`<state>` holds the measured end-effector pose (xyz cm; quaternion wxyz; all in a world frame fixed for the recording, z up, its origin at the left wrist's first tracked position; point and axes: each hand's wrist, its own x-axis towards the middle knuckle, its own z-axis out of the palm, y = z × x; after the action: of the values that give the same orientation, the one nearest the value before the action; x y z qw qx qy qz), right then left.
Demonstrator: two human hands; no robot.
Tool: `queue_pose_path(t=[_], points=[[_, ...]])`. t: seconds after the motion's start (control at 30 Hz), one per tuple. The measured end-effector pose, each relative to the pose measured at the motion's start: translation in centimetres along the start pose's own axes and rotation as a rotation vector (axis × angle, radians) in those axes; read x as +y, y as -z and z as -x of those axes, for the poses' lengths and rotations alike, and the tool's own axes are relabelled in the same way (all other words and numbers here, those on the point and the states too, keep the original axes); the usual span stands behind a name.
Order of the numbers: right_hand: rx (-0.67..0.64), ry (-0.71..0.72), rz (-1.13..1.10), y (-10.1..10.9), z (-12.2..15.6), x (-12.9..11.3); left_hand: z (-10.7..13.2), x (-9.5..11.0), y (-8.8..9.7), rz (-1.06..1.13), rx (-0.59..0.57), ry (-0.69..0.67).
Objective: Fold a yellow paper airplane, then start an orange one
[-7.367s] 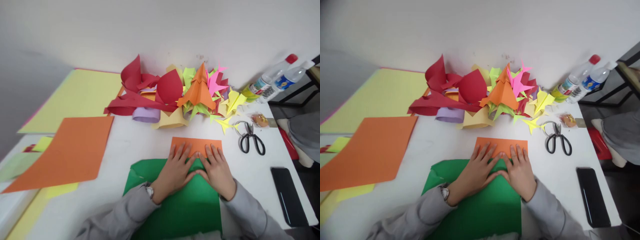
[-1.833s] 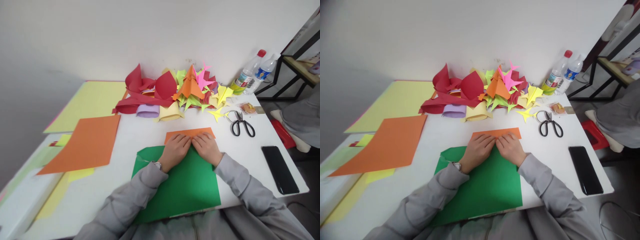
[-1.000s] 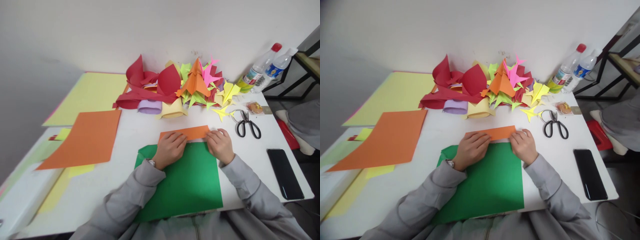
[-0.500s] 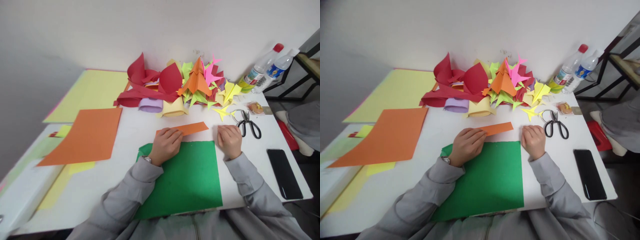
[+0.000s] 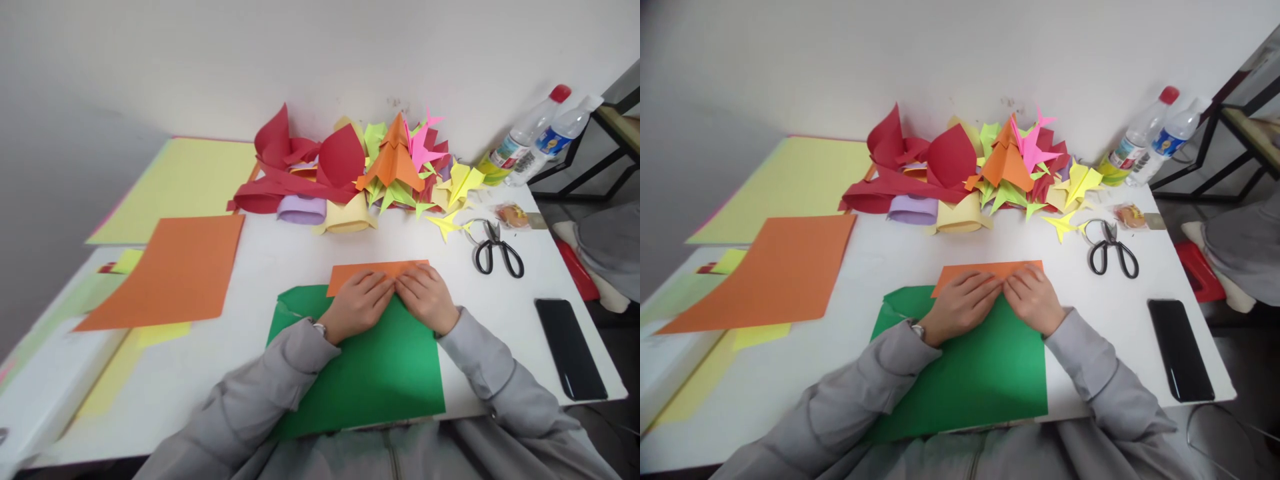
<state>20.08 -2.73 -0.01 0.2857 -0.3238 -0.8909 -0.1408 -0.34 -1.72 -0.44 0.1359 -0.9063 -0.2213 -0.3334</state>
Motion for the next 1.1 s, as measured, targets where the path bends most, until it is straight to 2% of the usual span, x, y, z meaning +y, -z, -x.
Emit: queue_pose_path(t=[0.33, 0.73, 1.1], points=[[0.033, -0.078, 0.061, 0.5, 0.5, 0.5, 0.5, -1.1, 0.3, 0.005, 0.03, 0.048], [0.132, -0.156, 0.17, 1.8, 0.5, 2.0, 0.8, -3.4, 1.9, -0.131, 0.041, 0.112], [0.147, -0.193, 0.153, 1.7, 0.8, 2.3, 1.2, -4.2, 1.9, -0.161, 0.089, 0.135]])
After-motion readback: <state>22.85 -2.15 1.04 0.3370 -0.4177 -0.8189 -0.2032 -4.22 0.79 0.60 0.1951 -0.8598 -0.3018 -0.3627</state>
